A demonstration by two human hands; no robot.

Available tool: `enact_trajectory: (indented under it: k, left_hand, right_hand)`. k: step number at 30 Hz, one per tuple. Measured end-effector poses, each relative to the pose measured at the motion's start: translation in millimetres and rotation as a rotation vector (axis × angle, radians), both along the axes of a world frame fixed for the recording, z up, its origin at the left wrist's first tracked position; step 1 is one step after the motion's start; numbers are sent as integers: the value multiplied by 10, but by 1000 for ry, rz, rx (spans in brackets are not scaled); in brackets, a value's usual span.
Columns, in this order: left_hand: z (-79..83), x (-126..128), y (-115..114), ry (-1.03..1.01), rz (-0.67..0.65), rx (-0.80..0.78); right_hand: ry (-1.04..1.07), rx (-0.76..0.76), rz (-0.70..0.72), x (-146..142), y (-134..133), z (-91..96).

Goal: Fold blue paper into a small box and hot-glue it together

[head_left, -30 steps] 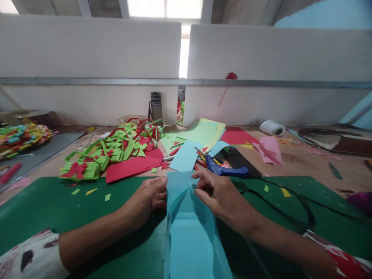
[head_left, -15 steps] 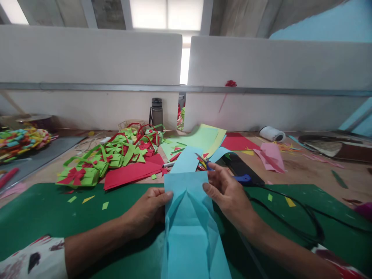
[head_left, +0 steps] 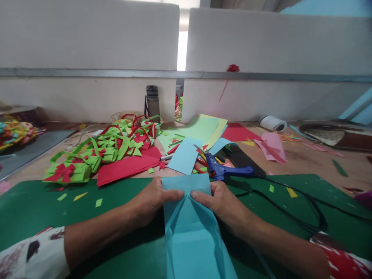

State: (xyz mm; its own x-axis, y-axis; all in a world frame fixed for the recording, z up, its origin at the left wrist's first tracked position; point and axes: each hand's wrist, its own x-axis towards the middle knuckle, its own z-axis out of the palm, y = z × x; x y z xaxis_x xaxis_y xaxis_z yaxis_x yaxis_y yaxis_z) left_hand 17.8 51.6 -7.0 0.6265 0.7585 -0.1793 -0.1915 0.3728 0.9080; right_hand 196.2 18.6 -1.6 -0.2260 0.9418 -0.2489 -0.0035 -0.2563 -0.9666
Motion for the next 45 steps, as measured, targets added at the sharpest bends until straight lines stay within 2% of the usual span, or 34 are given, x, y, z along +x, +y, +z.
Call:
enact_trajectory:
  k: [7,18,25,33,36,38,42,45]
  left_hand:
    - [23,20,-3,-15,-17,-10]
    - [42,52,-46,-33,1,-144]
    - [19,69,-35,20,103,-167]
    - [25,100,-61,128,187,-164]
    - [10,94,-61,134,191,-160]
    - [5,90,-58,111,173,-166]
    - [6,87,-55,41,151,-167]
    - [4,82,-56,41,157,-177]
  right_hand:
    - [-14,9,21,-17,-20,37]
    - [-7,-10,49,-26,-35,25]
    - [-21,-28,47,-33,-38,26]
    - [-97,31,95,-28,-51,23]
    - [-124,99,95,-5,-49,27]
    - [-184,202,-5,25,-41,34]
    - [-330,516,-278,101,-37,103]
    - [-469,663,-305,139,-40,184]
